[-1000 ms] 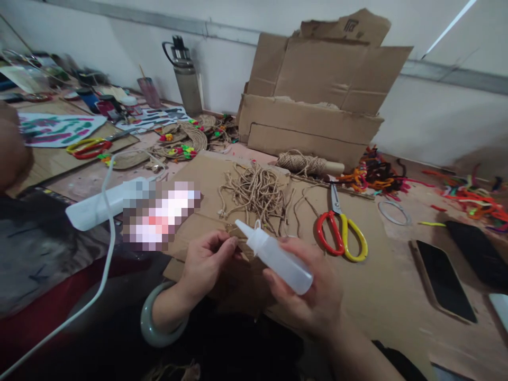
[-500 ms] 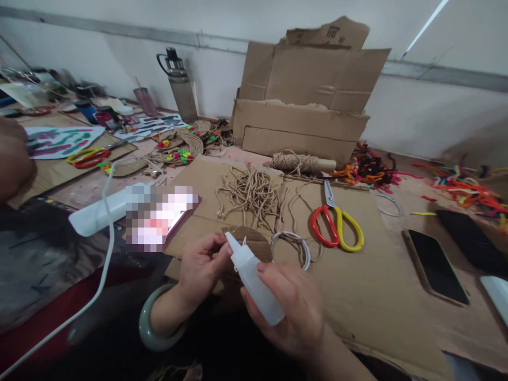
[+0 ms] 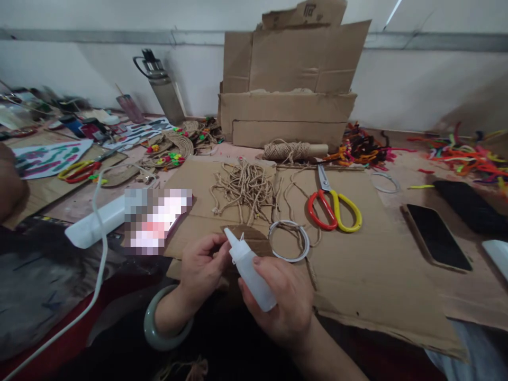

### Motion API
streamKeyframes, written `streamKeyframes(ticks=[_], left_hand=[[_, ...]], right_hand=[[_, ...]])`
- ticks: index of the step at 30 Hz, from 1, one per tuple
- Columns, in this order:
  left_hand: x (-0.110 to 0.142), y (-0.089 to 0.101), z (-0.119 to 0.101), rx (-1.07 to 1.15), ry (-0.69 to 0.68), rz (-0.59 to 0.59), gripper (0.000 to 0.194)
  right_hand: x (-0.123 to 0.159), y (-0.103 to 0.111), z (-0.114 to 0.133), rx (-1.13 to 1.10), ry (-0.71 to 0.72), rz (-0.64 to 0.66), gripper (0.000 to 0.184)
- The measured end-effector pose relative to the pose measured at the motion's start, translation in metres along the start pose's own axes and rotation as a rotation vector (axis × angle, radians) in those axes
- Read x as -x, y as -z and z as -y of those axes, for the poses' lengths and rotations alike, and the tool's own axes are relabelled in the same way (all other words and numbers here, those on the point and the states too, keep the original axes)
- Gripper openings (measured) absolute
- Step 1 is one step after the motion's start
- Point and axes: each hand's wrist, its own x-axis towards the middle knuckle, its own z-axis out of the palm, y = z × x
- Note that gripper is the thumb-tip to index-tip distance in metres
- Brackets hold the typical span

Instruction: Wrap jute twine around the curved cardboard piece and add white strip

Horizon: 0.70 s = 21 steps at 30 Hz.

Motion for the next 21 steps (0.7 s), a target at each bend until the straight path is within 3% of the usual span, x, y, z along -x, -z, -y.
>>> streamKeyframes(ticks=[7, 15, 21], left_hand=[[0.0, 0.001, 0.005, 0.037, 0.075, 0.032, 0.023], [0.001, -0.005, 0.007, 0.138, 0.112, 0.077, 0.023], [-0.001, -0.004, 0.006, 0.155, 0.116, 0.098, 0.02]], right_hand=[[0.012, 0.002, -0.003, 0.048, -0.115, -0.054, 0.057], [0.0, 0.002, -0.002, 0.001, 0.022, 0.004, 0.036], [0.006, 0.001, -0.008, 0.011, -0.001, -0.029, 0.04]])
